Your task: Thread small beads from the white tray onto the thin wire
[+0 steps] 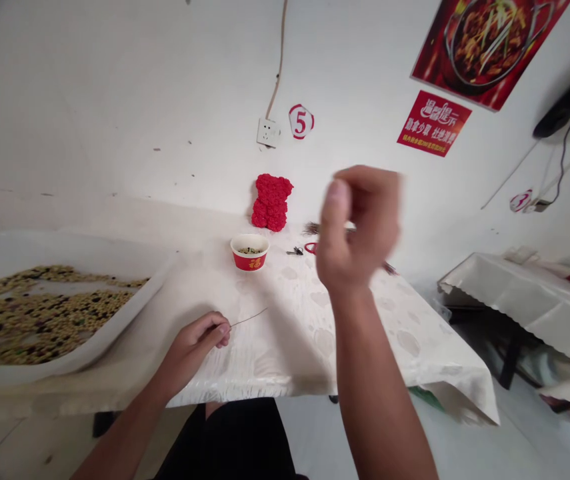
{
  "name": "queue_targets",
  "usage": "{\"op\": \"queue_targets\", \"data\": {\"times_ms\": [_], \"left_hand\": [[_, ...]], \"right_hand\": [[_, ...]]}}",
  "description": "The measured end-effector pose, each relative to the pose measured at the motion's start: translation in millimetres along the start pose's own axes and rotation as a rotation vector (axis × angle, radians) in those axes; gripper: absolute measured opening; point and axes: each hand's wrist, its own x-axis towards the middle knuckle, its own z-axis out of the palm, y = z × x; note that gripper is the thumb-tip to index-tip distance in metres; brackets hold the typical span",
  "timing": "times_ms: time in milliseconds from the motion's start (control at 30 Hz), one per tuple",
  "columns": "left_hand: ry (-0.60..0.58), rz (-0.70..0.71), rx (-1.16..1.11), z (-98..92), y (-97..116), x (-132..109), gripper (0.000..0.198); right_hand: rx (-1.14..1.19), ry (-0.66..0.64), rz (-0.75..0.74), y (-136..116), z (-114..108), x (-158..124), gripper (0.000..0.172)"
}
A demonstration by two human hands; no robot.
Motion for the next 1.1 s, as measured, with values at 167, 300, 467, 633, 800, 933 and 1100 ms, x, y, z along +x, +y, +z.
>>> {"op": "queue_targets", "data": {"times_ms": [167, 300, 467, 633, 800, 933, 1100], "left_hand": [[-0.013, 0.007, -0.027, 0.5, -3.2, 0.1, 0.025], [-0.039, 0.013, -0.027, 0.1, -4.9, -0.9, 0.026], [-0.054, 0.016, -0.024, -0.4, -7.2, -1.4, 0.025], [-0.022, -0.023, -0.014, 1.3, -6.8, 0.7, 0.023], [0.049, -0.029, 0.106, 3.9, -1.7, 2.5, 0.024], [0.171, 0.056, 0.347, 11.5, -7.6, 5.7, 0.023], [0.245, 0.123, 0.462, 10.6, -3.1, 12.1, 0.026]], "right_hand": [[-0.27, -0.655, 0.318, 74.4, 77.7, -35.2, 0.019], [-0.271, -0.916, 0.482, 114.0, 91.1, -84.6, 0.022], [-0.185, -1.174, 0.665, 119.7, 70.3, -105.9, 0.031], [-0.078, -1.46, 0.766, 112.8, 57.8, -106.2, 0.031], [-0.236, -1.519, 0.837, 130.6, 52.4, -89.9, 0.028], [-0.499, -1.469, 0.93, 149.1, 24.8, -66.5, 0.03], [-0.812, -1.327, 1.035, 147.3, -46.7, -15.4, 0.031]]}}
